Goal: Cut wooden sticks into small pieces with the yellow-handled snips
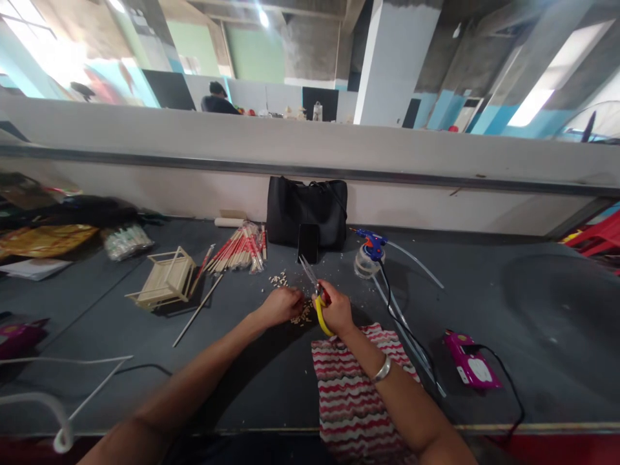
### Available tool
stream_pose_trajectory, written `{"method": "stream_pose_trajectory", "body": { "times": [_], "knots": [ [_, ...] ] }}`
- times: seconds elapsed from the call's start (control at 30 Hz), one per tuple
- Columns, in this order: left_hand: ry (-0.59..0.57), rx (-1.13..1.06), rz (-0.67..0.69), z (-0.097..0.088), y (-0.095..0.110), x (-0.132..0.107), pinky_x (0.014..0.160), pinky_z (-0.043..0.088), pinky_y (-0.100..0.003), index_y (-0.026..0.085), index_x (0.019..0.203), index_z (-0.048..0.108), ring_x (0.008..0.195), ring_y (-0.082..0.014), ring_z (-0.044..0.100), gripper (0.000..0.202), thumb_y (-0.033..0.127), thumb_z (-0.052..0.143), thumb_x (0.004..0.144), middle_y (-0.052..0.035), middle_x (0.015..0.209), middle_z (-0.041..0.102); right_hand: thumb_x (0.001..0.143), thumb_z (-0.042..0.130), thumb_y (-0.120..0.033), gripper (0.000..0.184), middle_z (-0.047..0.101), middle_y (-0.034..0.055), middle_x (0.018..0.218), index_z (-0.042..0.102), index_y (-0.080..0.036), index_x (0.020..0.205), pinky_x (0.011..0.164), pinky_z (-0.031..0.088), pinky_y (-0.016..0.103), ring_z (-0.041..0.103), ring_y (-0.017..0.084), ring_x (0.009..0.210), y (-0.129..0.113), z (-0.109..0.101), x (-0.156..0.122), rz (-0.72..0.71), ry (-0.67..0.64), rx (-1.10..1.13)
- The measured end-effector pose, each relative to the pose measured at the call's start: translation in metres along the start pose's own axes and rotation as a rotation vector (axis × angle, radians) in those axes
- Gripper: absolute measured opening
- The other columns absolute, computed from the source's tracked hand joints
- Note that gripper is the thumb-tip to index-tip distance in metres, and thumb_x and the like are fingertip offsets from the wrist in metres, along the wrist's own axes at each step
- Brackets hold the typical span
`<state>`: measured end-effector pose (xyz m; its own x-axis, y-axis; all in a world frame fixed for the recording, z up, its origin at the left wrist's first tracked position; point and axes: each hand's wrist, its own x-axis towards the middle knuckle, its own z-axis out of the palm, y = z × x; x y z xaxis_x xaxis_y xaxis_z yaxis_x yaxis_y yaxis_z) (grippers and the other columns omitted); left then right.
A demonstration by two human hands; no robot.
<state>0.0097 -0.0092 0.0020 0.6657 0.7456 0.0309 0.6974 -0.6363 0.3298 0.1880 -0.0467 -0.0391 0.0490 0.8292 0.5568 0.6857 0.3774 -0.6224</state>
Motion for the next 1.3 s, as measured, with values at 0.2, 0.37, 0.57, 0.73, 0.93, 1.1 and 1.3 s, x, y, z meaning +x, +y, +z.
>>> {"method": "stream_pose_trajectory", "body": {
  "times": [0.2,0.37,0.57,0.73,0.93,1.1,1.3],
  "knots": [
    [0.26,-1.136,0.05,-0.008,-0.005,-0.003,0.061,0.046,-0.024,0.017,0.076,0.063,0.059,-0.0127,0.06,0.016,0.032,0.069,0.079,0.0004,0.066,0.065,0.086,0.054,-0.027,0.032,0.068,0.0005,0.072,0.071,-0.019,0.112,0.059,0.054,0.023,0.061,0.013,0.058,-0.005,-0.003,-0.004,-0.204,0.105,-0.089],
    [0.36,-1.693,-0.026,-0.02,0.007,0.001,0.057,0.042,-0.021,0.015,0.075,0.064,0.051,-0.0089,0.054,0.038,0.043,0.088,0.065,0.0023,0.057,0.062,0.087,0.054,-0.023,0.032,0.067,0.0017,0.073,0.069,-0.018,0.115,0.064,0.055,0.025,0.063,0.015,0.063,-0.009,-0.008,-0.002,-0.274,0.124,-0.183],
    [0.369,-1.874,-0.09,-0.022,0.011,0.005,0.055,0.041,-0.02,0.014,0.074,0.067,0.052,-0.0069,0.053,0.033,0.03,0.092,0.06,0.0023,0.063,0.063,0.081,0.053,-0.016,0.04,0.07,0.0045,0.083,0.069,-0.018,0.118,0.069,0.057,0.027,0.065,0.017,0.071,-0.008,-0.008,-0.005,-0.321,0.124,-0.265],
    [0.406,-1.903,-0.149,-0.015,0.011,0.004,0.057,0.044,-0.02,0.014,0.072,0.068,0.055,-0.0077,0.056,0.037,0.034,0.094,0.055,0.0016,0.065,0.065,0.075,0.054,-0.013,0.052,0.068,0.0041,0.085,0.068,-0.023,0.124,0.072,0.058,0.029,0.065,0.019,0.077,0.0,-0.003,-0.013,-0.249,0.089,-0.324],
    [0.393,-1.964,-0.269,-0.003,0.016,0.005,0.063,0.047,-0.021,0.016,0.075,0.068,0.061,-0.0091,0.059,0.041,0.036,0.095,0.052,0.0022,0.067,0.067,0.072,0.053,-0.01,0.057,0.068,0.0045,0.089,0.066,-0.023,0.127,0.074,0.057,0.029,0.064,0.02,0.082,0.001,-0.003,-0.015,-0.231,0.063,-0.313],
    [0.375,-1.954,-0.315,0.003,0.018,0.007,0.064,0.048,-0.023,0.016,0.076,0.067,0.061,-0.0096,0.058,0.038,0.033,0.093,0.054,0.002,0.07,0.067,0.072,0.053,-0.011,0.057,0.067,0.0043,0.087,0.067,-0.024,0.126,0.073,0.056,0.028,0.064,0.02,0.08,0.0,-0.004,-0.016,-0.217,0.041,-0.381],
    [0.397,-1.988,-0.313,0.009,0.018,0.005,0.066,0.046,-0.022,0.016,0.077,0.069,0.062,-0.0095,0.057,0.038,0.034,0.094,0.055,0.0016,0.069,0.066,0.073,0.056,-0.015,0.055,0.065,0.0052,0.089,0.066,-0.024,0.127,0.073,0.054,0.029,0.062,0.021,0.083,-0.003,-0.004,-0.017,-0.178,-0.011,-0.426]
  ]
}}
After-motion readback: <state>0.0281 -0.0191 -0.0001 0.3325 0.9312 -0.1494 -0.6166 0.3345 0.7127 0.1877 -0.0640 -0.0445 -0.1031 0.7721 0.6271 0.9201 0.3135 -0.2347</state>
